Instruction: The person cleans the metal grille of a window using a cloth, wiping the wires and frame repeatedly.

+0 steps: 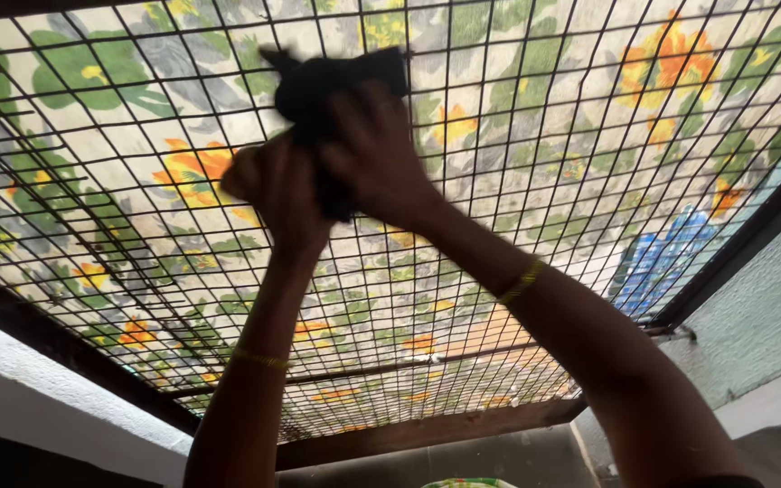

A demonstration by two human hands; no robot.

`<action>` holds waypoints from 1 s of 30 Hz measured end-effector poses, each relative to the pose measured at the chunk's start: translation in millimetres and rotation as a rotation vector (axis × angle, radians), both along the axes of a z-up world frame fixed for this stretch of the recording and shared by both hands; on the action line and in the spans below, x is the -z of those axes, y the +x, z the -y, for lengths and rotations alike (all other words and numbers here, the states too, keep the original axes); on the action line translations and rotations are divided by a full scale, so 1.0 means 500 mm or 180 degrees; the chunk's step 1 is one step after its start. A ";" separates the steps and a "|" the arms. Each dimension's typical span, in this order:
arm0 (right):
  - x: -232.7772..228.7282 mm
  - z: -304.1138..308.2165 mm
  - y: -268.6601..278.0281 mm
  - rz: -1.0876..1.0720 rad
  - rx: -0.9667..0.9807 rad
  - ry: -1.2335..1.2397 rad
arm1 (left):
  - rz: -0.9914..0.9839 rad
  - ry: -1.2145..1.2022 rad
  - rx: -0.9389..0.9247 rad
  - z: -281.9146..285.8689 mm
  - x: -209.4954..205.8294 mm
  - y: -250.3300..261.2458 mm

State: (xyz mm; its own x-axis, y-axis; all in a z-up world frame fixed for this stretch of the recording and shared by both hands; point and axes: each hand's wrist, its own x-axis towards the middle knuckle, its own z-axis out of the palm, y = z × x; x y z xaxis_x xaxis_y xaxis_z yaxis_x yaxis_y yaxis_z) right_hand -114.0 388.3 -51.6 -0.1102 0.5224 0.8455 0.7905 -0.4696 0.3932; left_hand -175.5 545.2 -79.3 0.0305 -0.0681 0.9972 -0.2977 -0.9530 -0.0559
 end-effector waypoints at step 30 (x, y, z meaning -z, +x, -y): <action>0.075 0.581 0.129 -0.0359 0.0784 0.0942 | -0.0240 0.0726 0.0308 0.568 -0.027 0.163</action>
State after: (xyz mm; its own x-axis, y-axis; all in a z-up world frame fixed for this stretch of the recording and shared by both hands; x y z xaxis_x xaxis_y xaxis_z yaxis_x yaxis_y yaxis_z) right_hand -49.4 98.0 -88.9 0.0901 0.2536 0.9631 0.6705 -0.7305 0.1297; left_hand -93.9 261.1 -65.6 0.0867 -0.2973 0.9508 -0.3983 -0.8852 -0.2404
